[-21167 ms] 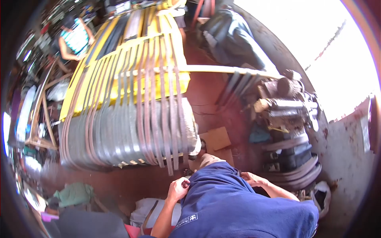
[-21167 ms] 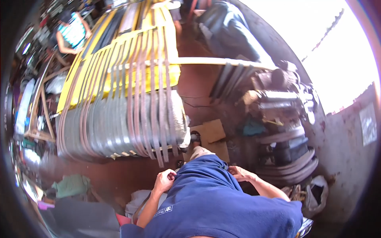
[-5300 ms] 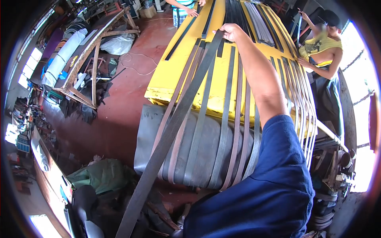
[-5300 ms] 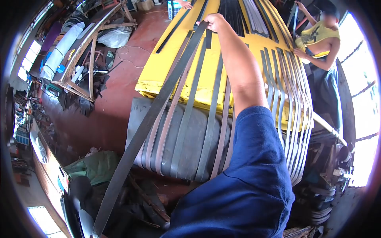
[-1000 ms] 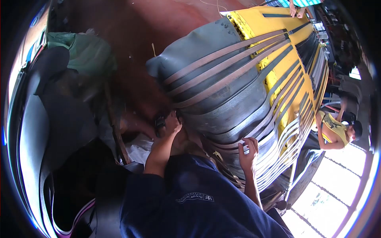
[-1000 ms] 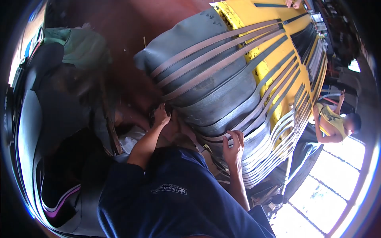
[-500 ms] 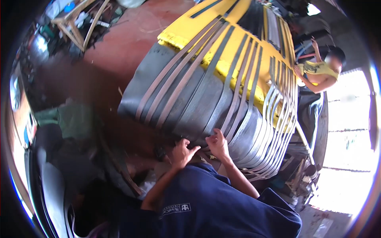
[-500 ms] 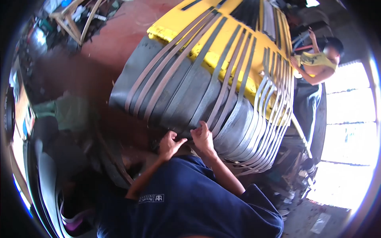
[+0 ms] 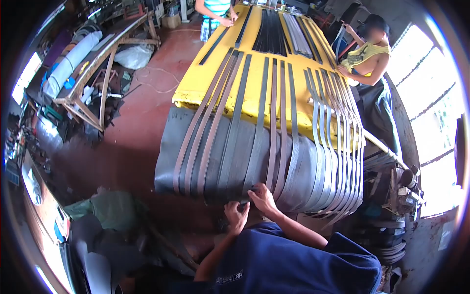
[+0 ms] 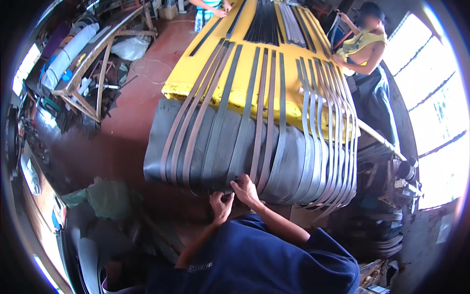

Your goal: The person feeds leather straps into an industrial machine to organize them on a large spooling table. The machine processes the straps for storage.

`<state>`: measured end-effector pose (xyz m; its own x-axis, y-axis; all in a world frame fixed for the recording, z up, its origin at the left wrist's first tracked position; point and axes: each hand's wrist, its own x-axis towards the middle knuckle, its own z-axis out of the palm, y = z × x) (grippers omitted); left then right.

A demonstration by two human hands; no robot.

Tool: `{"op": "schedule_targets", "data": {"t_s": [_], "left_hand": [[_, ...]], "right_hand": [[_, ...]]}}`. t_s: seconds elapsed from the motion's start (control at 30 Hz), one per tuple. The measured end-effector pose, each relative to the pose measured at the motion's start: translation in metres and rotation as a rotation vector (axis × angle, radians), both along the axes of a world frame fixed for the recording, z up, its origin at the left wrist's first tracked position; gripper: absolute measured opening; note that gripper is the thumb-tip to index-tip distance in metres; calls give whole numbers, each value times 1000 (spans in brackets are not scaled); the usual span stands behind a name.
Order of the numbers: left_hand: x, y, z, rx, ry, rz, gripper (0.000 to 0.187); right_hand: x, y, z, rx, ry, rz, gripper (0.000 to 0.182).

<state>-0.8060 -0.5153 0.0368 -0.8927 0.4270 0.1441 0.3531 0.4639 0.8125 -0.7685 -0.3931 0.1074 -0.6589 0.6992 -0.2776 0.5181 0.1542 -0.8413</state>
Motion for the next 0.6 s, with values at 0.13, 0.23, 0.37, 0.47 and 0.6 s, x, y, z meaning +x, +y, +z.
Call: {"op": "schedule_targets", "data": {"t_s": [0.13, 0.23, 0.37, 0.47, 0.6], "left_hand": [[-23, -18, 44, 195, -60, -242, 27], [-40, -26, 100, 246, -314, -428, 24], [-52, -34, 173, 323, -601, -513, 17], [-59, -50, 211, 356, -690, -520, 14], [-62, -84, 260, 475, -770, -583, 13]], "right_hand": [[-11, 6, -12, -308, -1, -101, 42], [-37, 28, 33, -963, 361, -248, 27], [-92, 98, 56, -951, 592, -139, 23], [-145, 151, 104, -967, 635, -267, 25], [-210, 223, 149, -850, 645, -219, 29]]}}
